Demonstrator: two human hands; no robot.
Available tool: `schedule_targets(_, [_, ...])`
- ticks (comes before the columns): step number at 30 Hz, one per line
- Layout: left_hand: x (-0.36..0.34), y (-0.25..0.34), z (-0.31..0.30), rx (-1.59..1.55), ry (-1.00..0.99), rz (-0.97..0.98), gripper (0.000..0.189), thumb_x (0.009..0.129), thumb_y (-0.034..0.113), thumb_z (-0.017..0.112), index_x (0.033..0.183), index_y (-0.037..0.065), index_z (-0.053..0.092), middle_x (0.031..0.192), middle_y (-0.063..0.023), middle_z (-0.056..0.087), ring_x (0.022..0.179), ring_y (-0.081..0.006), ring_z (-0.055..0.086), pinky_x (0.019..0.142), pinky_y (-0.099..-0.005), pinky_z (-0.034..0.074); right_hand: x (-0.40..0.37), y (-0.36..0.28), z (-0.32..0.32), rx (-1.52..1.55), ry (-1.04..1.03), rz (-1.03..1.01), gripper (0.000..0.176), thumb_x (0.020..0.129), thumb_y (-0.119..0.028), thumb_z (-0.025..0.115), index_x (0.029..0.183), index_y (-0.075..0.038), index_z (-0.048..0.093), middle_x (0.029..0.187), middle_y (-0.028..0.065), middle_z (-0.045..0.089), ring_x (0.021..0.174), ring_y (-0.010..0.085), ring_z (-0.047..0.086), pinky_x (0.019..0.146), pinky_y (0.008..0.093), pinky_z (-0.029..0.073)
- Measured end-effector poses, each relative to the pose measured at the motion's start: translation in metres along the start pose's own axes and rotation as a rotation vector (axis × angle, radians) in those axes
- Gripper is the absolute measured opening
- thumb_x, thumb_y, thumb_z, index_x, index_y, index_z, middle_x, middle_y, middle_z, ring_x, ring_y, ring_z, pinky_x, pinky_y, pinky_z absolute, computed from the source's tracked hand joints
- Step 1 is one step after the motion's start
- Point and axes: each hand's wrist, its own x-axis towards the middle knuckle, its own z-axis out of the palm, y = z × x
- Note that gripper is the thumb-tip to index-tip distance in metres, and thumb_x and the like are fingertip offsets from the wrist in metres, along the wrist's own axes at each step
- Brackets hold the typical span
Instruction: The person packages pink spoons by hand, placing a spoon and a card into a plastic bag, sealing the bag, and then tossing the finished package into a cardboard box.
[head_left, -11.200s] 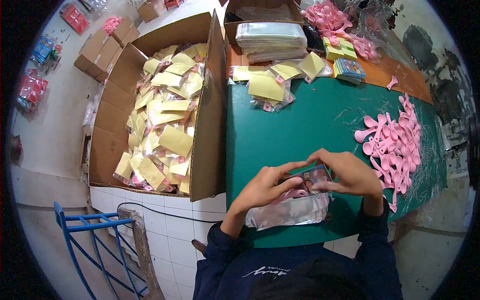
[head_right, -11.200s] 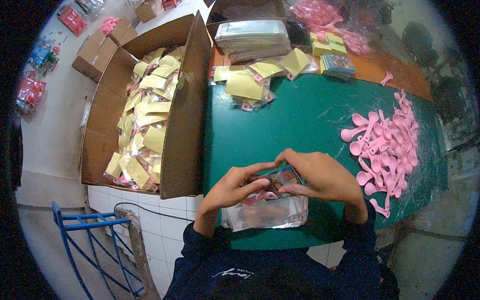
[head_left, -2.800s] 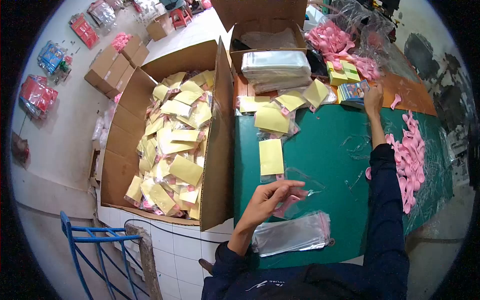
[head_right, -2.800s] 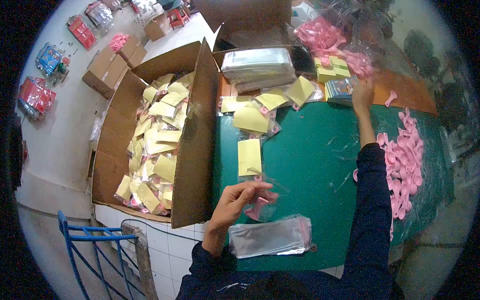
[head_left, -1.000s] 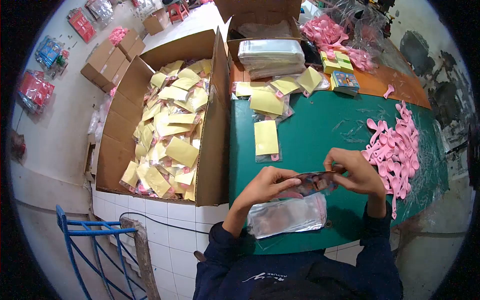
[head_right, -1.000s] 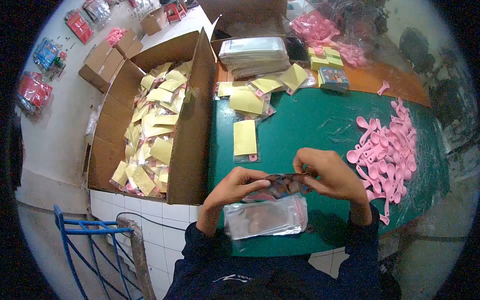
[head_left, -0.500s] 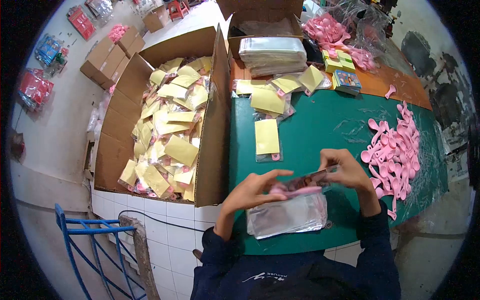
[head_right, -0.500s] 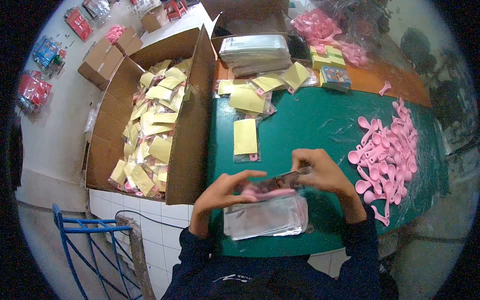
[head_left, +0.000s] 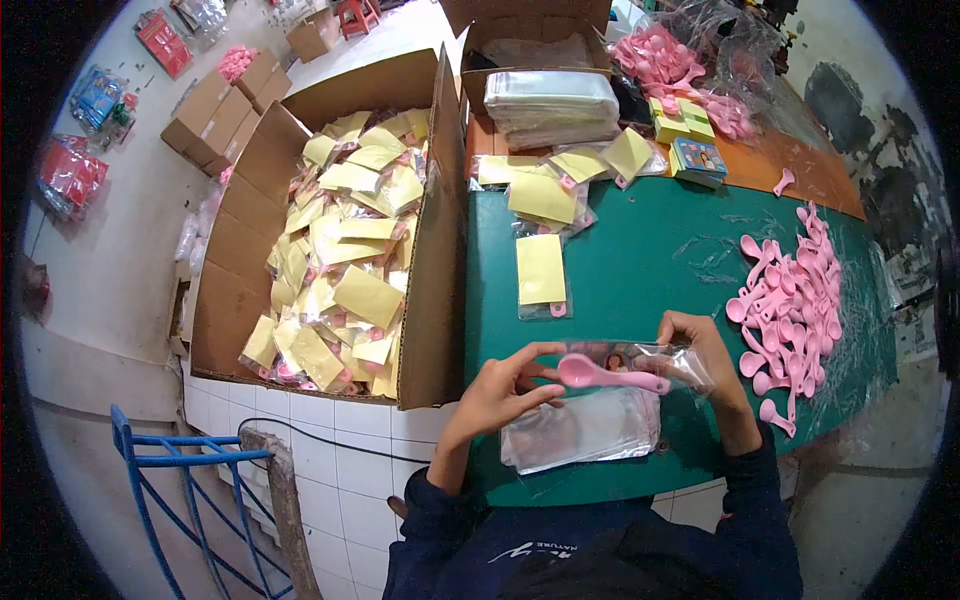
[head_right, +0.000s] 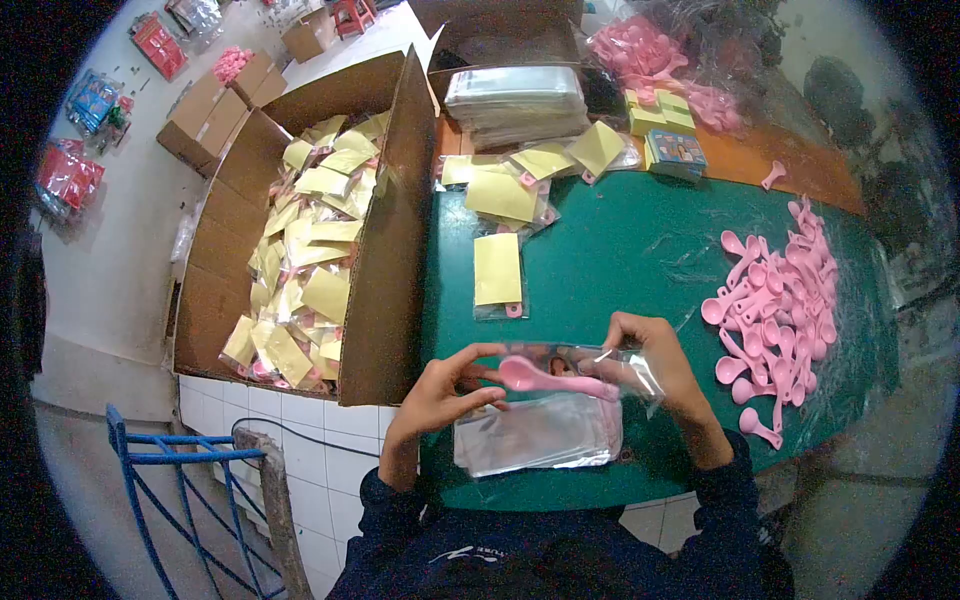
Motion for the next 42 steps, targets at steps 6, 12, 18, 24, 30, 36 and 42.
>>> schedule_targets(6, [-0.021, -0.002, 0.037, 0.017, 0.194, -0.036, 0.069, 0.091, 0.014, 0.052, 0.142, 0.009, 0.005, 0.104, -0.0153, 0.063, 0.094, -0.0220, 0.064, 0.070, -0.0307, 0.053, -0.017, -0.012, 0.024, -0.141, 0.159, -0.202, 0.022, 0.069, -0.008, 0.074, 0.083, 0.000, 0.059, 0.081, 0.0065, 0.059, 0.071, 0.0123, 0.058, 0.060, 0.0239, 0.048])
schedule_targets(12, [-0.051, -0.008, 0.061, -0.617, 0.073, -0.306, 0.066, 0.096, 0.008, 0.037, 0.144, 0.019, -0.007, 0.116, -0.0198, 0.052, 0.098, -0.0221, 0.058, 0.079, -0.0352, 0.053, -0.041, -0.014, 0.047, -0.399, -0.206, -0.394, 0.031, 0.073, -0.010, 0.070, 0.101, -0.004, 0.058, 0.101, 0.0130, 0.056, 0.091, 0.0265, 0.057, 0.077, 0.0332, 0.048])
schedule_targets(18, [-0.061, -0.016, 0.064, -0.492, 0.019, -0.291, 0.062, 0.096, 0.009, 0.037, 0.145, 0.018, 0.000, 0.108, -0.0166, 0.056, 0.095, -0.0197, 0.059, 0.081, -0.0342, 0.052, -0.047, 0.000, 0.072, -0.455, -0.287, -0.430, 0.026, 0.073, -0.009, 0.068, 0.093, -0.002, 0.054, 0.094, 0.0128, 0.050, 0.089, 0.0295, 0.051, 0.073, 0.0378, 0.044])
schedule_targets(24, [-0.066, -0.017, 0.066, -0.418, 0.048, -0.271, 0.061, 0.096, 0.013, 0.042, 0.145, 0.014, 0.006, 0.099, -0.0117, 0.058, 0.087, -0.0151, 0.058, 0.080, -0.0301, 0.050, -0.052, 0.000, 0.079, -0.453, -0.303, -0.433, 0.024, 0.071, -0.008, 0.069, 0.086, -0.002, 0.050, 0.091, 0.0133, 0.047, 0.084, 0.0300, 0.050, 0.072, 0.0378, 0.042])
schedule_targets(30, [-0.066, -0.026, 0.071, -0.389, 0.068, -0.237, 0.062, 0.095, 0.015, 0.045, 0.145, 0.013, 0.008, 0.088, -0.0079, 0.060, 0.082, -0.0108, 0.057, 0.077, -0.0270, 0.049, -0.052, 0.004, 0.080, -0.518, -0.286, -0.499, 0.024, 0.070, -0.009, 0.069, 0.083, -0.003, 0.051, 0.089, 0.0119, 0.048, 0.080, 0.0292, 0.050, 0.070, 0.0379, 0.041])
schedule_targets(36, [-0.050, -0.018, 0.077, -0.530, 0.162, -0.261, 0.060, 0.092, 0.008, 0.050, 0.142, 0.012, 0.018, 0.086, -0.0077, 0.062, 0.081, -0.0095, 0.059, 0.073, -0.0236, 0.050, -0.050, -0.002, 0.079, -0.642, -0.273, -0.619, 0.023, 0.070, -0.012, 0.069, 0.085, -0.005, 0.053, 0.087, 0.0091, 0.049, 0.081, 0.0265, 0.051, 0.070, 0.0359, 0.039])
schedule_targets(42, [-0.045, -0.006, 0.082, -0.527, 0.224, -0.250, 0.058, 0.089, 0.002, 0.052, 0.139, 0.011, 0.023, 0.085, -0.0105, 0.064, 0.082, -0.0118, 0.060, 0.073, -0.0252, 0.051, -0.039, 0.002, 0.064, -0.442, -0.429, -0.681, 0.020, 0.072, -0.012, 0.068, 0.083, -0.006, 0.054, 0.089, 0.0080, 0.050, 0.085, 0.0249, 0.051, 0.073, 0.0344, 0.038])
